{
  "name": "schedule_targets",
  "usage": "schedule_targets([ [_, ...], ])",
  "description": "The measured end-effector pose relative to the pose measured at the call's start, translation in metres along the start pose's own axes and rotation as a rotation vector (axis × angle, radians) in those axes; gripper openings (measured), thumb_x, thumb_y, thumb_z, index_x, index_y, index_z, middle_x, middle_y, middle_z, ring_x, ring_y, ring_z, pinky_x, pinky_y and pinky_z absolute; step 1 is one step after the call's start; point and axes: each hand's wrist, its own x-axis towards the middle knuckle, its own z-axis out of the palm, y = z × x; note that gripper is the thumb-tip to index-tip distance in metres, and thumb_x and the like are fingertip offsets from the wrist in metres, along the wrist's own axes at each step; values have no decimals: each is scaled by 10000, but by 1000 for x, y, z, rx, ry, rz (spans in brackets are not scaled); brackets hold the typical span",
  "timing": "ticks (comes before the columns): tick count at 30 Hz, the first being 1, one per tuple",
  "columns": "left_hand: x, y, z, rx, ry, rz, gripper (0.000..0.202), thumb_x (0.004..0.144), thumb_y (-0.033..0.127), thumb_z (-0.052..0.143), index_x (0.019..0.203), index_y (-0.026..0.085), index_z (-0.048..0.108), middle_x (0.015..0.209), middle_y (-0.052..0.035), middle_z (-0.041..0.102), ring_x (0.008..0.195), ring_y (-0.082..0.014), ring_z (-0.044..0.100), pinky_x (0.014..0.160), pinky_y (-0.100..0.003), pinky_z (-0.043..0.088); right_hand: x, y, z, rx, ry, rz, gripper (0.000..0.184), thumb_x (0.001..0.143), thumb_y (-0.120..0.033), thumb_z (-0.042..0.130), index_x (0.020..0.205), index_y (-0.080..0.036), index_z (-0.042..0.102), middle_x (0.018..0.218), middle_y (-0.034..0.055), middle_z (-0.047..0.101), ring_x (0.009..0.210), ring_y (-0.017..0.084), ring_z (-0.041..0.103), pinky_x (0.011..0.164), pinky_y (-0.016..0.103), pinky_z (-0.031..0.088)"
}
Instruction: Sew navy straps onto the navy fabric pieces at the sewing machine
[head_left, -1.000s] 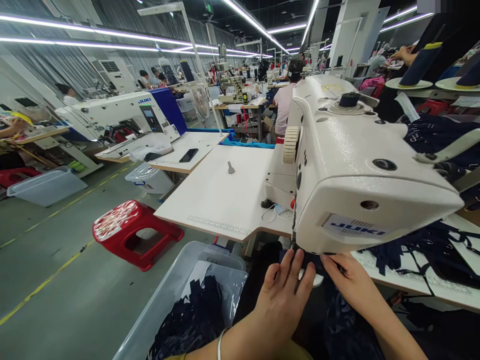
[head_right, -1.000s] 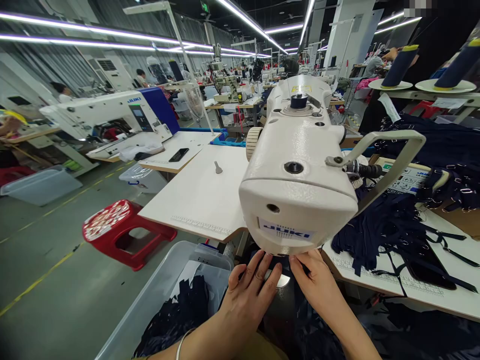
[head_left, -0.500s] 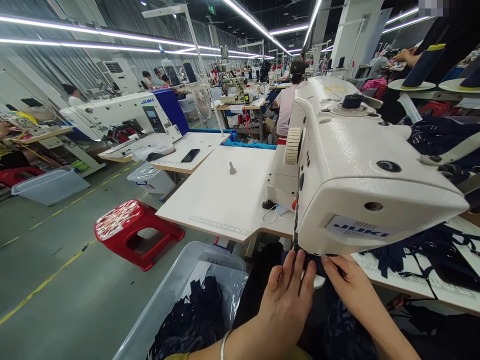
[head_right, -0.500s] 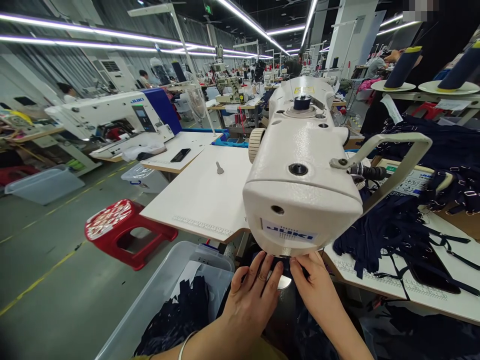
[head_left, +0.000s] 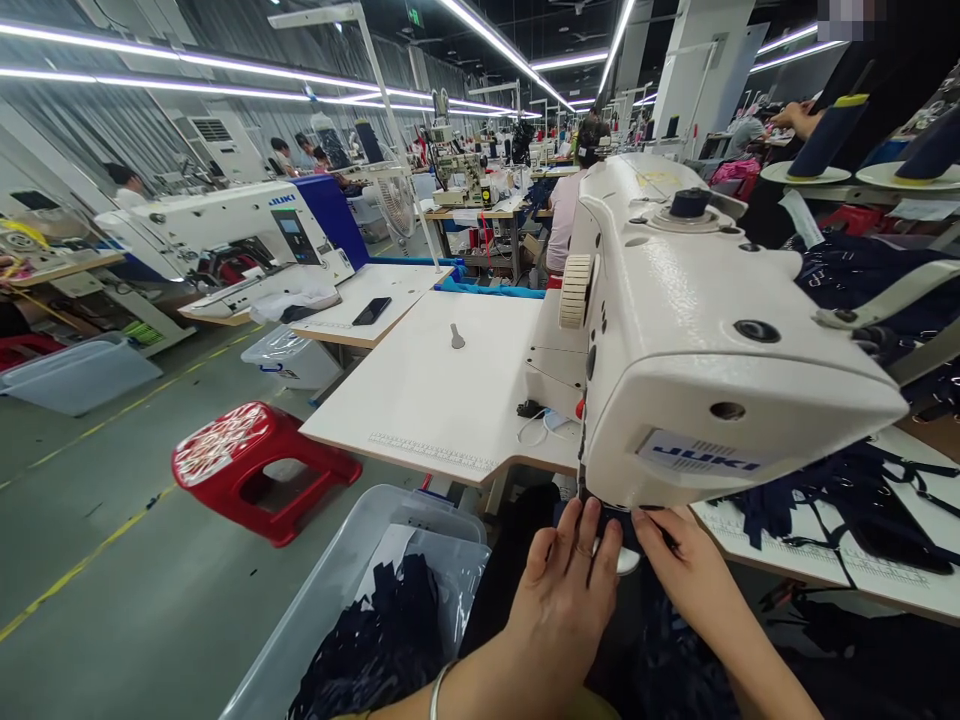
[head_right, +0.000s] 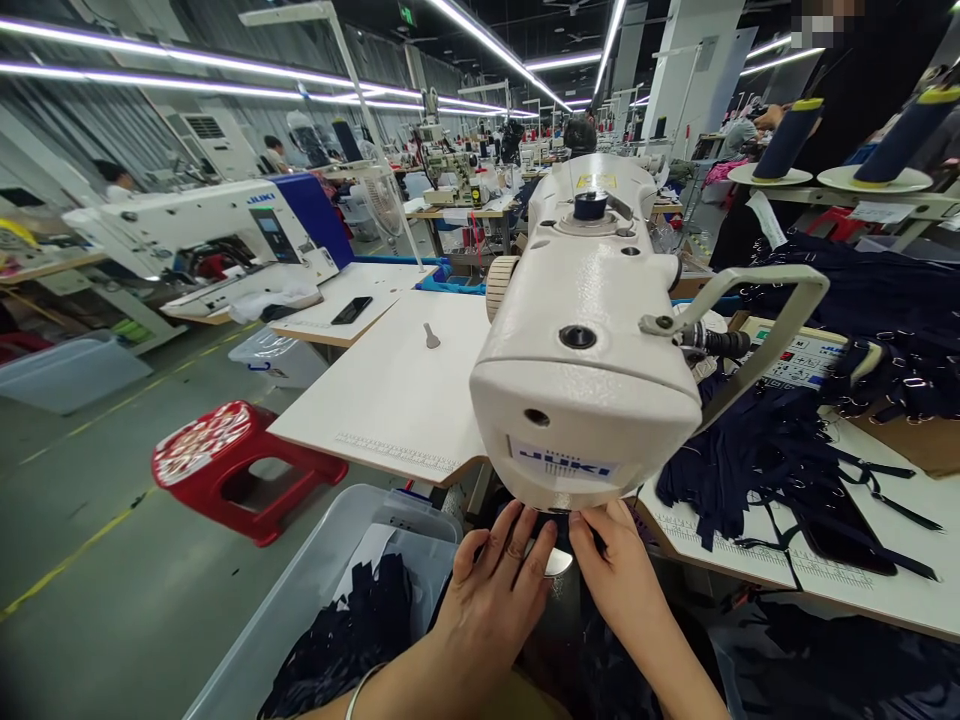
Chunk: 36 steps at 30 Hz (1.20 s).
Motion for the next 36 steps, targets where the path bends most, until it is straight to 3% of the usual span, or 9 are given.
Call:
schedule_targets([
  [10,-4,-9,4,-27,-49,46,379,920,363,538,1263,208,573,1385,-85,516,1311,-223,421,1083,-352,217,0,3,1,0,12,-27,313,893,-361,456,787,-240,725,905,77,661,951,256,595,860,375,496],
  [25,-4,-6,3,-24,-62,25,373,910,310,553,1270,216,565,1390,-78,512,1316,-227,420,1069,-351,244,0,2,1,-14,1,-2,315,896,-370,445,858,-238,728,989,100,660,1001,281,599,878,397,510],
  [31,-2,-6,1,-8,-25,-15,322,923,328,533,1211,204,603,1350,-84,551,1274,-208,467,1067,-346,235,-1,9,5,23,-22,1,325,901,-377,445,840,-220,724,1009,107,642,1025,274,597,885,383,507],
  [36,-2,-8,3,-6,-4,-21,301,921,351,529,1165,200,620,1316,-94,580,1237,-212,503,1039,-352,266,0,11,5,86,-46,11,327,918,-393,437,938,-204,704,1042,116,637,1051,267,595,900,380,503],
])
